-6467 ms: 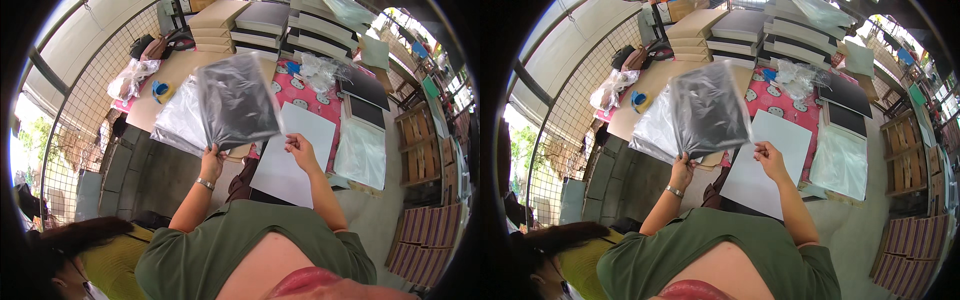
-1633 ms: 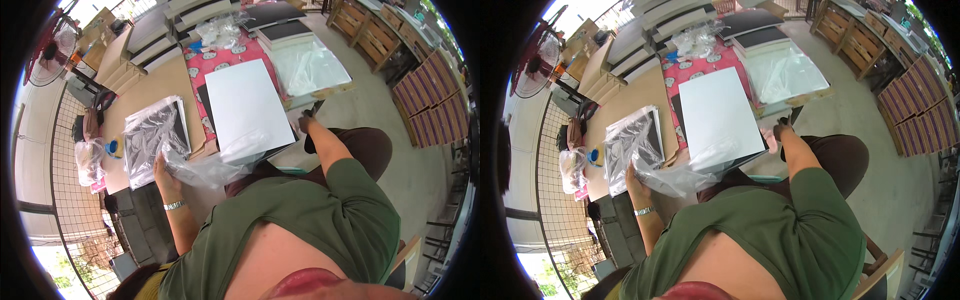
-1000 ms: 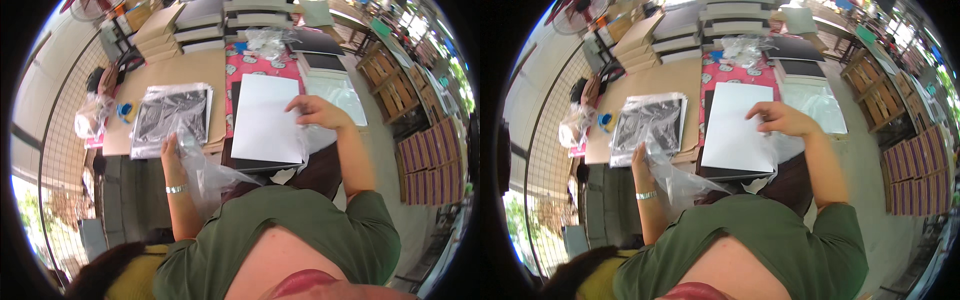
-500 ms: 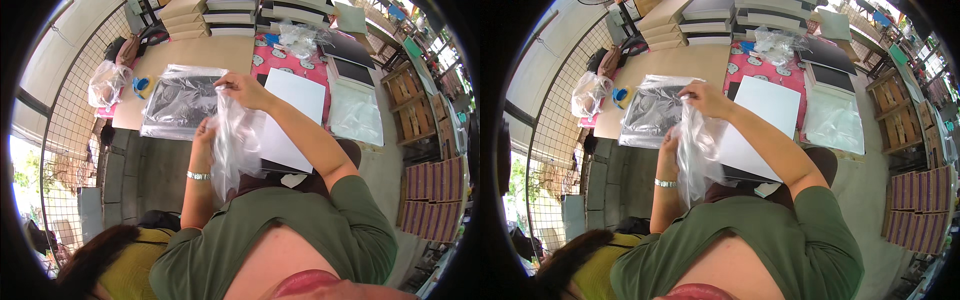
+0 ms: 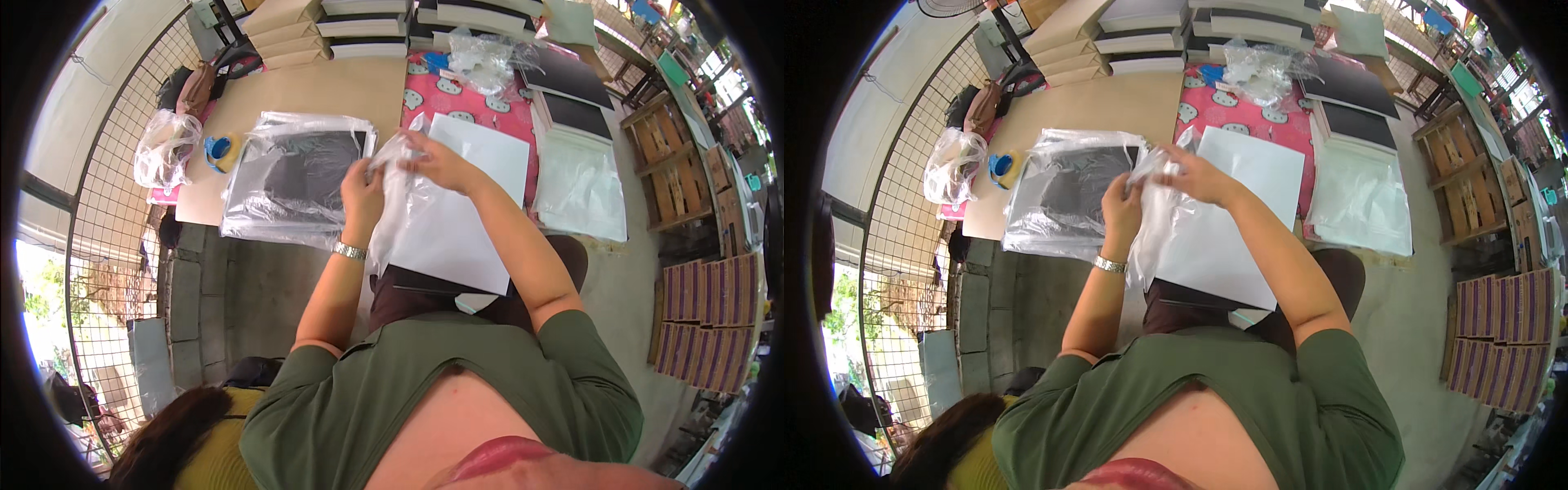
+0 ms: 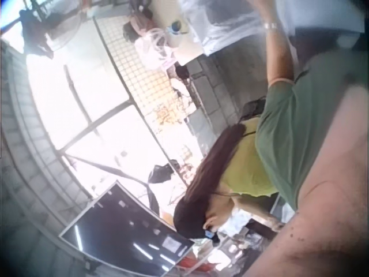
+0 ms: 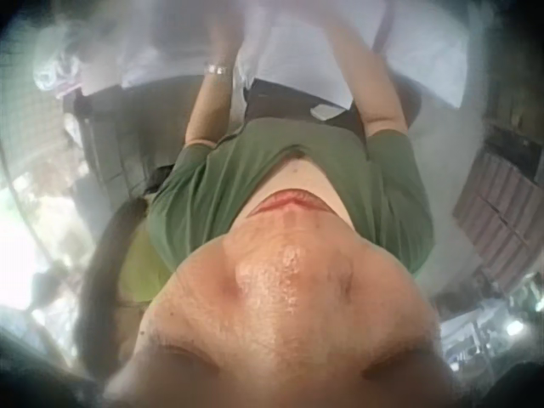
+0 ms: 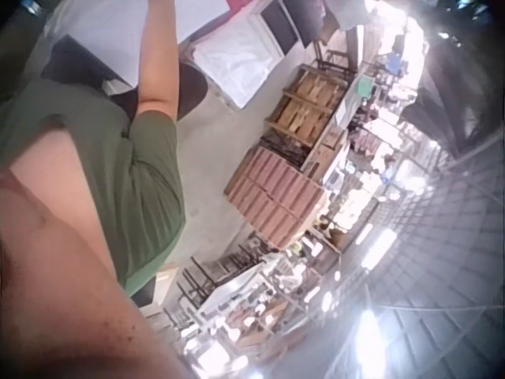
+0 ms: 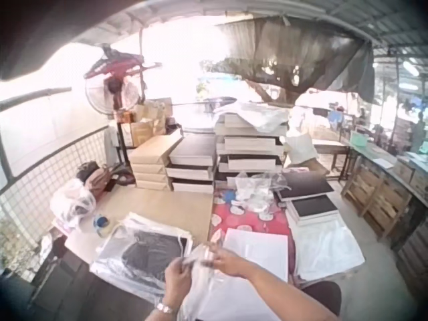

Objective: The person puts black rectangular items into clear plastic sleeves one by one.

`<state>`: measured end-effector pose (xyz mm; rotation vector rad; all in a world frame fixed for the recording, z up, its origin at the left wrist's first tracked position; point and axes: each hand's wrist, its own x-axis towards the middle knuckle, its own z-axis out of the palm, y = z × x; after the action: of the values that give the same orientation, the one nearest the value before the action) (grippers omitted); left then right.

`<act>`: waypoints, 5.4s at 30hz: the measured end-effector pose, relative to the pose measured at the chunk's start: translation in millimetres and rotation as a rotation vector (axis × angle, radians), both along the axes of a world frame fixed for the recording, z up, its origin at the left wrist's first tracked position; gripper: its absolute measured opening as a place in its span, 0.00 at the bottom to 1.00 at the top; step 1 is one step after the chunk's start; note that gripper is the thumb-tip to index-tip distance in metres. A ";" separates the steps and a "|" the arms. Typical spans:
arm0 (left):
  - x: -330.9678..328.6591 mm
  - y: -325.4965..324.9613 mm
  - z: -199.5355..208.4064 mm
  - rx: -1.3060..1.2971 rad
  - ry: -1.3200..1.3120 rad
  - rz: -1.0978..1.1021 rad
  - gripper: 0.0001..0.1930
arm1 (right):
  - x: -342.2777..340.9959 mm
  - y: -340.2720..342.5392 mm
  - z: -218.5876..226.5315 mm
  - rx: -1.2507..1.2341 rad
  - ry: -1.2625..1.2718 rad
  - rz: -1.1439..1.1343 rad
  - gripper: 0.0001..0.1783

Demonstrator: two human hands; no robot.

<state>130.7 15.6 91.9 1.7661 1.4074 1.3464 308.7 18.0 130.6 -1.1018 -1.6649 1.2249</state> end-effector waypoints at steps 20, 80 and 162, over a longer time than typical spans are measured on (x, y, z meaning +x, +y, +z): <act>-0.7 62.5 147.0 0.034 0.285 -0.398 0.07 | -115.3 -144.7 37.7 0.168 0.096 1.244 0.15; 120.9 3.4 40.5 -0.824 -0.071 -0.849 0.21 | 201.6 -62.0 43.7 -0.008 1.138 -0.746 0.11; -64.7 -129.8 19.8 -0.973 -0.495 -0.433 0.11 | 101.1 -222.7 -55.0 -0.399 -0.201 -0.267 0.12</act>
<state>66.1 -114.2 111.7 0.9123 1.0263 0.6042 409.8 -204.8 75.6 -1.6811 -1.3852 1.3356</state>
